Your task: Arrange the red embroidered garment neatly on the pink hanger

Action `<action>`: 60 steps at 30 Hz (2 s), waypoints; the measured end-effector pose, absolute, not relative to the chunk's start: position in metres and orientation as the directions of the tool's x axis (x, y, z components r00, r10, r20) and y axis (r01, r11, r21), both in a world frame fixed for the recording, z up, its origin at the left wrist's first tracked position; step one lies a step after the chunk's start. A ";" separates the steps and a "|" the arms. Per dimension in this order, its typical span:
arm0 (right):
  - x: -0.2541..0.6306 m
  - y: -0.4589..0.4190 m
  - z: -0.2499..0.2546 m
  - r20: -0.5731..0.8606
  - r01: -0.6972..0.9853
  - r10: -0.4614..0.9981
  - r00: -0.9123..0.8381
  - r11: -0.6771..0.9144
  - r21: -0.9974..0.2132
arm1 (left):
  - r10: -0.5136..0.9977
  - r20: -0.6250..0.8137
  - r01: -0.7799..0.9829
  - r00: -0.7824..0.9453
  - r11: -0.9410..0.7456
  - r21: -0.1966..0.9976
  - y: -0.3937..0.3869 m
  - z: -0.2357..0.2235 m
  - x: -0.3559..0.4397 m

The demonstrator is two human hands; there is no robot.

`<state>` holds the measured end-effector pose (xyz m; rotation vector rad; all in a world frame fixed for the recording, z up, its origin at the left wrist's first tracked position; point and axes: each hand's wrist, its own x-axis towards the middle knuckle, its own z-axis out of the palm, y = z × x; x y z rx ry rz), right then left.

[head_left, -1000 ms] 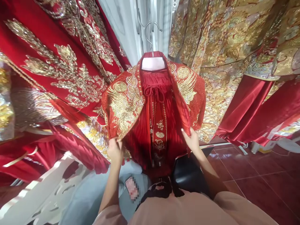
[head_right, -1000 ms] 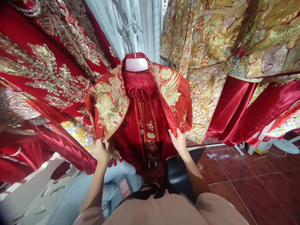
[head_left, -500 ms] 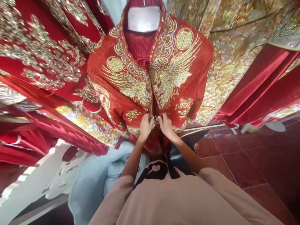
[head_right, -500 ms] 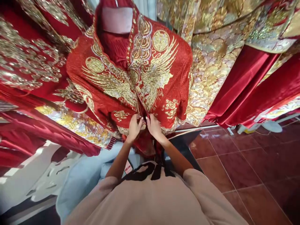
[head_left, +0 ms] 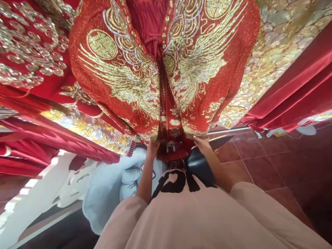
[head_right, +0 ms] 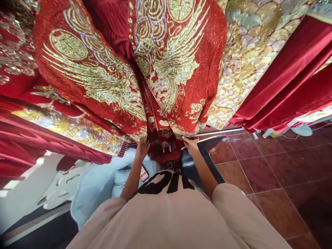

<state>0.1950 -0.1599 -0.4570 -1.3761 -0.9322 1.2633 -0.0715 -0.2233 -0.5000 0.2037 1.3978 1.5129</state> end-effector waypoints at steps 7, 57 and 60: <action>0.180 -0.194 -0.448 -0.500 -0.302 0.860 -0.101 -0.506 -0.808 | 0.725 -0.520 -0.673 -0.451 0.105 0.732 -0.247 -0.491 -0.056; 0.124 -0.211 -0.407 -0.617 -0.555 0.725 -0.306 -0.663 -0.503 | 0.835 -0.337 -0.648 -0.434 -0.029 0.761 -0.240 -0.412 0.042; 0.124 -0.211 -0.406 -0.624 -0.547 0.709 -0.327 -0.681 -0.487 | 0.826 -0.329 -0.625 -0.457 -0.035 0.780 -0.240 -0.414 0.045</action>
